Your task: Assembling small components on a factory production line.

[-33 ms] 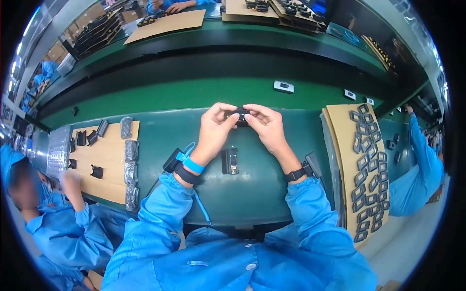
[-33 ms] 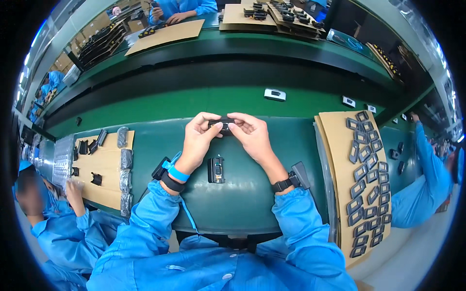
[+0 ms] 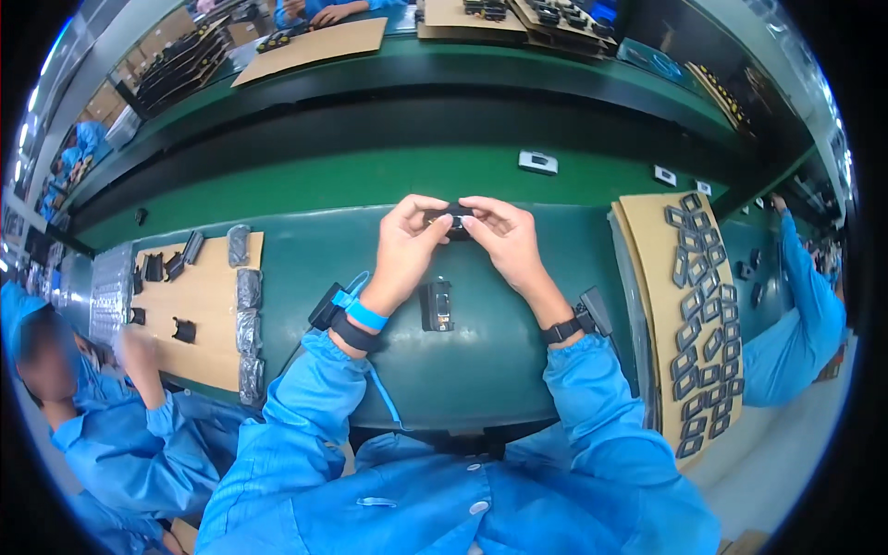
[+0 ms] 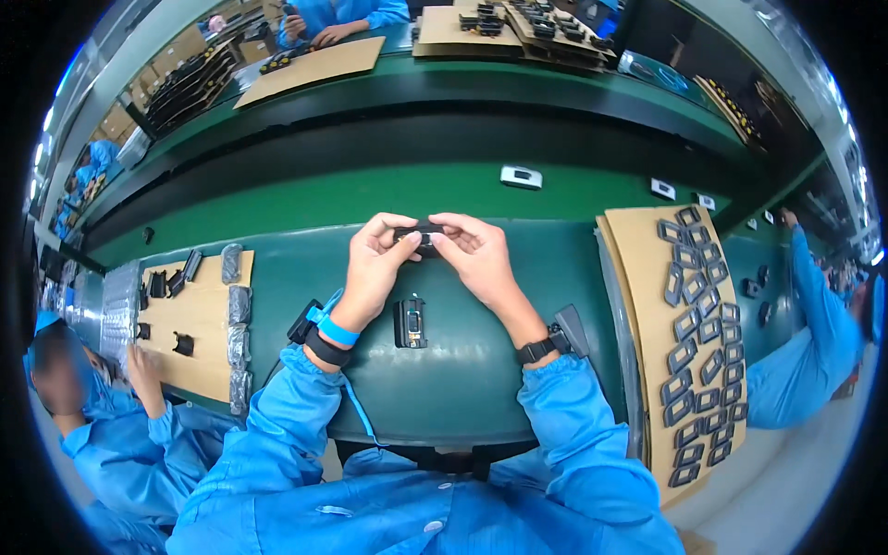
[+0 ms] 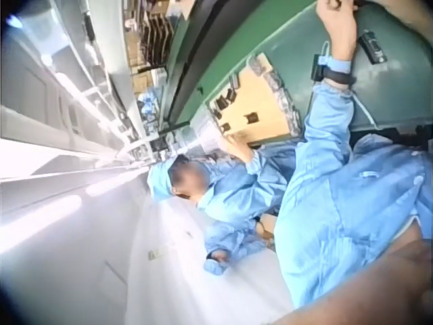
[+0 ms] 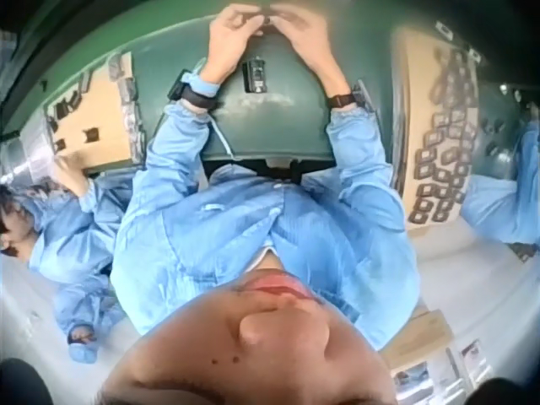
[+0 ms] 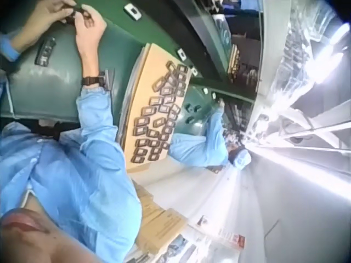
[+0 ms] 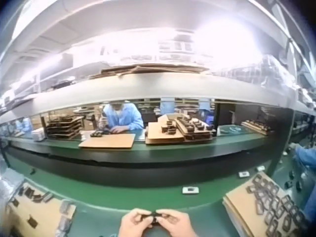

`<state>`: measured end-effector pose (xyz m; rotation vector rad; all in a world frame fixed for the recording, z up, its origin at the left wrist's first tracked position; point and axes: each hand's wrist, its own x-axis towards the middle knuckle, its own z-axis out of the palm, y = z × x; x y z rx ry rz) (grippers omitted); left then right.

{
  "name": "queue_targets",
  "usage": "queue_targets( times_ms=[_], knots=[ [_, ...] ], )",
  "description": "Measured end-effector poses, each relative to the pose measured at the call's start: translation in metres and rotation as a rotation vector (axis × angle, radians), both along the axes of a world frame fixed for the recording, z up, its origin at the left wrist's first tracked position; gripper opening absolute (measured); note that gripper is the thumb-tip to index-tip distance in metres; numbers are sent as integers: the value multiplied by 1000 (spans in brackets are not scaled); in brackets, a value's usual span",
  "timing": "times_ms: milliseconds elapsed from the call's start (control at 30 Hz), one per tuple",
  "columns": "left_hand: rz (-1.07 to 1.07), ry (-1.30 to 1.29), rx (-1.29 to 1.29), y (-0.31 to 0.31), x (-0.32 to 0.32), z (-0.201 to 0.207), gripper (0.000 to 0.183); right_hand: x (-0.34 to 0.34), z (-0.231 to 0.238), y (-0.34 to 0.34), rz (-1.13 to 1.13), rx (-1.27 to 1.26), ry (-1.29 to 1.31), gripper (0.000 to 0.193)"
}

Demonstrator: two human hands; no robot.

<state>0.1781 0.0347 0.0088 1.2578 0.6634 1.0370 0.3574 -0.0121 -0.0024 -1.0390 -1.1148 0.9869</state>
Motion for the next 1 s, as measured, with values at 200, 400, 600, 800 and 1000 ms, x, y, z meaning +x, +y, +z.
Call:
queue_targets(
  times_ms=[200, 400, 600, 800, 1000],
  knots=[
    [39, 42, 97, -3, -7, 2, 21, -11, -1, 7, 56, 58, -19, 24],
    [-53, 10, 55, 1, -3, 2, 21, -14, 7, -24, -222, 167, -268, 20],
    [59, 25, -23, 1, -2, 2, 21, 65, 65, -136, -850, 313, -1020, 18],
    [139, 118, -101, 11, -14, -12, 26, 139, 66, -198, -1012, -484, -1514, 69],
    [119, 76, -124, 11, -14, -8, 24, 109, 49, -215, -897, -255, -1521, 45]
  ],
)
